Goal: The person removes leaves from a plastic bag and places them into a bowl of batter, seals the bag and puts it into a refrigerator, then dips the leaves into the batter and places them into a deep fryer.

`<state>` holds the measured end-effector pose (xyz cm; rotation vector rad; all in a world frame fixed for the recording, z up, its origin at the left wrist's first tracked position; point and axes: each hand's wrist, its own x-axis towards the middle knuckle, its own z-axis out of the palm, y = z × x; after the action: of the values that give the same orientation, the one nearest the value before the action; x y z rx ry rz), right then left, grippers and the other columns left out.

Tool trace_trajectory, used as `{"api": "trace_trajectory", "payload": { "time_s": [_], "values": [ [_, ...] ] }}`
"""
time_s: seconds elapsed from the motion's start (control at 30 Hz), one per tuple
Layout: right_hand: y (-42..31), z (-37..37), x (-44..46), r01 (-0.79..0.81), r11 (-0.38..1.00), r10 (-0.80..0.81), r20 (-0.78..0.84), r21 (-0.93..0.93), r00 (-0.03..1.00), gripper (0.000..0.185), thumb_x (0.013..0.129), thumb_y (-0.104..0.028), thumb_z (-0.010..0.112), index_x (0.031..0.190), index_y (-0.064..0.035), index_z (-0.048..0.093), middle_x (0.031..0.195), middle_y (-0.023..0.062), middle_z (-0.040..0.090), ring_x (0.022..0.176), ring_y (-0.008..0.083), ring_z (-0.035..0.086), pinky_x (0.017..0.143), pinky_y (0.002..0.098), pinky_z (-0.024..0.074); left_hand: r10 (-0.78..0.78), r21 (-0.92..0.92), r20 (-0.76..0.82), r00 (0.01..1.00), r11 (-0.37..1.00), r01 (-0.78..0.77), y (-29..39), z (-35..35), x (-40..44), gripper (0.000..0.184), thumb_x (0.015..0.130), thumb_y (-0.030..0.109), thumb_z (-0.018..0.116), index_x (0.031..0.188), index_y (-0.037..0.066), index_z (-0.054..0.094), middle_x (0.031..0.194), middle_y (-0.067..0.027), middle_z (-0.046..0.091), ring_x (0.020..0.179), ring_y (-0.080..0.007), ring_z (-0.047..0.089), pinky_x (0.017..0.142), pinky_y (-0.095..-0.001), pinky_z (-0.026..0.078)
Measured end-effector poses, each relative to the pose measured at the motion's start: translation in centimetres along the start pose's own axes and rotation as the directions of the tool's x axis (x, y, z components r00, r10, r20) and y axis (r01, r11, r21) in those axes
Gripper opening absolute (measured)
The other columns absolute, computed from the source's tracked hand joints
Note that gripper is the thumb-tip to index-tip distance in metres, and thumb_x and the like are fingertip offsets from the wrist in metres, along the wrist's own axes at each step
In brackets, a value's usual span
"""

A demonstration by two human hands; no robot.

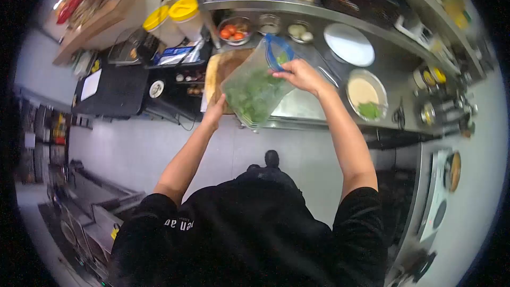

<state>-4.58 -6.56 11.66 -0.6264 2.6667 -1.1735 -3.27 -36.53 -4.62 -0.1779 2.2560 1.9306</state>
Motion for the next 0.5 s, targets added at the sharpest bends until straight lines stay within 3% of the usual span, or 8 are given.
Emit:
{"api": "trace_trajectory", "payload": {
  "time_s": [0.03, 0.1, 0.17, 0.3, 0.37, 0.43, 0.47, 0.5],
  "values": [
    [0.2, 0.2, 1.7, 0.034, 0.999, -0.034, 0.037, 0.001, 0.999, 0.025, 0.086, -0.024, 0.061, 0.107, -0.0111, 0.066, 0.092, 0.0127, 0.068, 0.079, 0.0228, 0.064, 0.072, 0.0318, 0.0476, -0.011, -0.111, -0.079, 0.997, 0.994, 0.002, -0.4, -1.4, 1.3, 0.058, 0.094, 0.024, 0.051, 0.142, 0.003, 0.026, 0.138, -0.0156, 0.041, 0.127, -0.0237, 0.04, 0.102, -0.0305, 0.032],
    [0.5, 1.6, 4.1, 0.201, 0.98, -0.198, 0.153, -0.004, 0.968, 0.024, 0.085, -0.02, 0.061, 0.106, -0.0105, 0.067, 0.097, 0.0113, 0.067, 0.086, 0.0242, 0.065, 0.077, 0.0323, 0.0485, 0.25, 0.178, -0.129, 0.96, 0.958, -0.226, 1.3, -4.2, 3.4, 0.058, 0.092, 0.02, 0.055, 0.14, 0.001, 0.029, 0.138, -0.0162, 0.041, 0.127, -0.0224, 0.039, 0.103, -0.0301, 0.032],
    [-0.9, 1.0, 7.5, 0.297, 0.955, -0.289, 0.266, 0.01, 0.92, 0.022, 0.084, -0.018, 0.062, 0.104, -0.0104, 0.068, 0.101, 0.0104, 0.067, 0.091, 0.0248, 0.064, 0.081, 0.033, 0.0485, 0.446, 0.203, -0.057, 0.893, 0.881, -0.427, 7.4, -5.5, 6.3, 0.062, 0.089, 0.02, 0.059, 0.139, -0.001, 0.03, 0.139, -0.0159, 0.04, 0.127, -0.0216, 0.039, 0.103, -0.0303, 0.031],
    [-0.5, -2.3, 9.4, 0.316, 0.949, -0.29, 0.409, 0.004, 0.865, 0.022, 0.08, -0.022, 0.065, 0.1, -0.0122, 0.07, 0.11, 0.0083, 0.064, 0.099, 0.0258, 0.06, 0.085, 0.0351, 0.0466, 0.32, 0.084, 0.167, 0.932, 0.938, -0.337, 10.3, -3.1, 13.4, 0.064, 0.089, 0.022, 0.06, 0.14, -0.001, 0.029, 0.14, -0.0152, 0.038, 0.127, -0.0213, 0.039, 0.103, -0.0303, 0.031],
    [0.9, -3.1, 10.5, 0.466, 0.883, -0.41, 0.397, -0.054, 0.821, 0.023, 0.078, -0.023, 0.067, 0.098, -0.0128, 0.071, 0.119, 0.0093, 0.06, 0.108, 0.0278, 0.055, 0.089, 0.0363, 0.0448, 0.266, 0.059, 0.262, 0.928, 0.955, -0.291, 10.6, -0.9, 15.7, 0.063, 0.09, 0.022, 0.059, 0.14, -0.001, 0.029, 0.141, -0.0154, 0.037, 0.128, -0.0212, 0.038, 0.103, -0.0304, 0.032],
    [0.8, -3.9, 10.5, 0.426, 0.903, -0.372, 0.401, -0.051, 0.837, 0.024, 0.076, -0.021, 0.069, 0.099, -0.013, 0.071, 0.122, 0.0099, 0.057, 0.112, 0.0281, 0.052, 0.091, 0.0366, 0.0438, 0.162, -0.173, 0.413, 0.896, 0.98, -0.098, 11.5, 1.1, 16.9, 0.063, 0.089, 0.023, 0.06, 0.139, 0.0, 0.031, 0.137, -0.0153, 0.042, 0.125, -0.0203, 0.04, 0.103, -0.0308, 0.032],
    [1.0, -4.0, 10.3, 0.391, 0.919, -0.339, 0.397, -0.056, 0.853, 0.026, 0.075, -0.02, 0.07, 0.1, -0.0132, 0.071, 0.126, 0.0105, 0.054, 0.116, 0.0283, 0.05, 0.094, 0.037, 0.0428, 0.129, -0.12, 0.383, 0.915, 0.989, -0.089, 11.9, 1.8, 17.0, 0.049, 0.088, 0.022, 0.063, 0.128, -0.001, 0.047, 0.12, -0.0125, 0.056, 0.111, -0.0175, 0.052, 0.096, -0.0286, 0.039],
    [1.9, -3.8, 10.2, 0.38, 0.924, -0.33, 0.405, -0.046, 0.853, 0.026, 0.075, -0.02, 0.07, 0.1, -0.0132, 0.071, 0.126, 0.0105, 0.054, 0.116, 0.0283, 0.05, 0.094, 0.037, 0.0428, 0.113, -0.122, 0.385, 0.916, 0.99, -0.07, 11.2, 2.3, 17.7, 0.049, 0.088, 0.022, 0.063, 0.128, -0.001, 0.047, 0.12, -0.0125, 0.056, 0.111, -0.0175, 0.052, 0.096, -0.0286, 0.039]
  ]
}}
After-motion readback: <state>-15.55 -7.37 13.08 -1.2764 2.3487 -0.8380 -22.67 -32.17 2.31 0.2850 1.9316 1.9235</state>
